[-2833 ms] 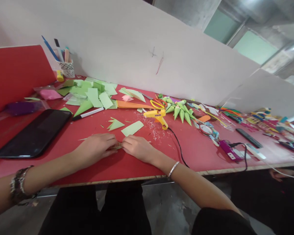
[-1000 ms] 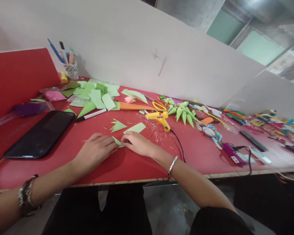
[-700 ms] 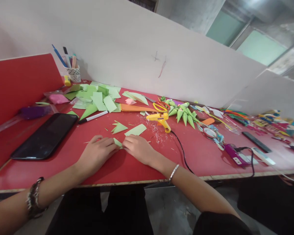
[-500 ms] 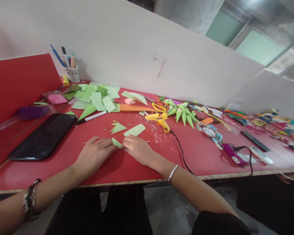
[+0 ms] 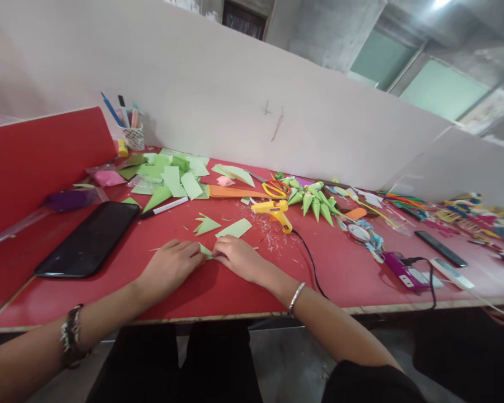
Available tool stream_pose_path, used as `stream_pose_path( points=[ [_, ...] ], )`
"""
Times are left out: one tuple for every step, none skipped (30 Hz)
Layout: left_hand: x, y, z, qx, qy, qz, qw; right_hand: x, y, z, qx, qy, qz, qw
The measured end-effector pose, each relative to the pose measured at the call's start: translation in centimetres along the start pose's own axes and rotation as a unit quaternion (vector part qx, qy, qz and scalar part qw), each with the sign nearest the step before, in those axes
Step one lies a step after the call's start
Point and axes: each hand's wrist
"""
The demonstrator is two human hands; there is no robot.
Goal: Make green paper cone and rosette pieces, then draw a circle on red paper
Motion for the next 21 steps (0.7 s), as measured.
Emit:
stream_pose_path(
  points=[
    [0.0, 0.0, 0.0, -0.005, 0.001, 0.005, 1.000, -0.1, 0.0, 0.0, -0.005, 0.002, 0.003, 1.000],
    [0.0, 0.0, 0.0, -0.006, 0.003, 0.007, 1.000, -0.2, 0.0, -0.1, -0.009, 0.005, 0.005, 1.000],
    [0.0, 0.1, 0.0, -0.004, 0.005, 0.005, 1.000, -0.2, 0.0, -0.1, -0.013, 0.011, 0.009, 1.000],
    [0.1, 0.1, 0.0, -0.002, 0.005, 0.003, 1.000, -0.3, 0.1, -0.1, -0.013, 0.017, 0.017, 1.000],
    [0.1, 0.2, 0.1, 0.000, 0.002, 0.001, 1.000, -0.4, 0.3, -0.1, -0.011, 0.024, 0.030, 0.999],
    [0.2, 0.3, 0.1, 0.003, -0.004, 0.001, 1.000, -0.5, 0.5, -0.1, -0.009, 0.027, 0.049, 0.998],
    [0.3, 0.3, 0.1, 0.006, -0.012, 0.001, 1.000, -0.5, 0.8, 0.0, -0.007, 0.024, 0.074, 0.997],
    [0.4, 0.4, 0.2, 0.008, -0.020, 0.002, 1.000, -0.5, 1.0, 0.1, -0.007, 0.017, 0.101, 0.995],
    [0.5, 0.4, 0.2, 0.011, -0.028, 0.003, 1.000, -0.5, 1.3, 0.2, -0.008, 0.006, 0.126, 0.992],
    [0.5, 0.5, 0.2, 0.013, -0.034, 0.003, 0.999, -0.5, 1.5, 0.3, -0.010, -0.004, 0.143, 0.990],
    [0.6, 0.5, 0.2, 0.014, -0.039, 0.002, 0.999, -0.4, 1.6, 0.3, -0.011, -0.011, 0.148, 0.989],
    [0.6, 0.5, 0.2, 0.015, -0.042, 0.000, 0.999, -0.4, 1.6, 0.4, -0.011, -0.014, 0.139, 0.990],
    [0.5, 0.4, 0.2, 0.014, -0.042, -0.004, 0.999, -0.4, 1.6, 0.4, -0.009, -0.014, 0.117, 0.993],
    [0.5, 0.4, 0.2, 0.012, -0.040, -0.009, 0.999, -0.4, 1.5, 0.3, -0.007, -0.012, 0.084, 0.996],
    [0.4, 0.3, 0.1, 0.009, -0.037, -0.015, 0.999, -0.5, 1.3, 0.3, -0.004, -0.008, 0.045, 0.999],
    [0.4, 0.2, 0.1, 0.006, -0.032, -0.022, 0.999, -0.6, 1.1, 0.1, 0.001, -0.004, 0.002, 1.000],
    [0.3, 0.2, 0.1, 0.005, -0.028, -0.029, 0.999, -0.7, 1.0, 0.0, 0.009, 0.002, -0.041, 0.999],
    [0.2, 0.1, 0.0, 0.005, -0.026, -0.036, 0.999, -0.9, 0.8, -0.1, 0.019, 0.007, -0.083, 0.996],
    [0.2, 0.0, 0.0, 0.005, -0.025, -0.043, 0.999, -1.2, 0.7, -0.2, 0.032, 0.012, -0.122, 0.992],
    [0.1, 0.0, 0.0, 0.007, -0.024, -0.047, 0.999, -1.3, 0.6, -0.3, 0.047, 0.016, -0.155, 0.987],
    [0.0, -0.1, -0.1, 0.009, -0.024, -0.050, 0.998, -1.5, 0.5, -0.3, 0.059, 0.019, -0.181, 0.981]
  ],
)
Point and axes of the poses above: each hand's wrist, its own z-axis towards the middle knuckle, its own x-axis out of the back of the hand, y = z × x, and after that the axes turned 10 degrees about -z, right-handed
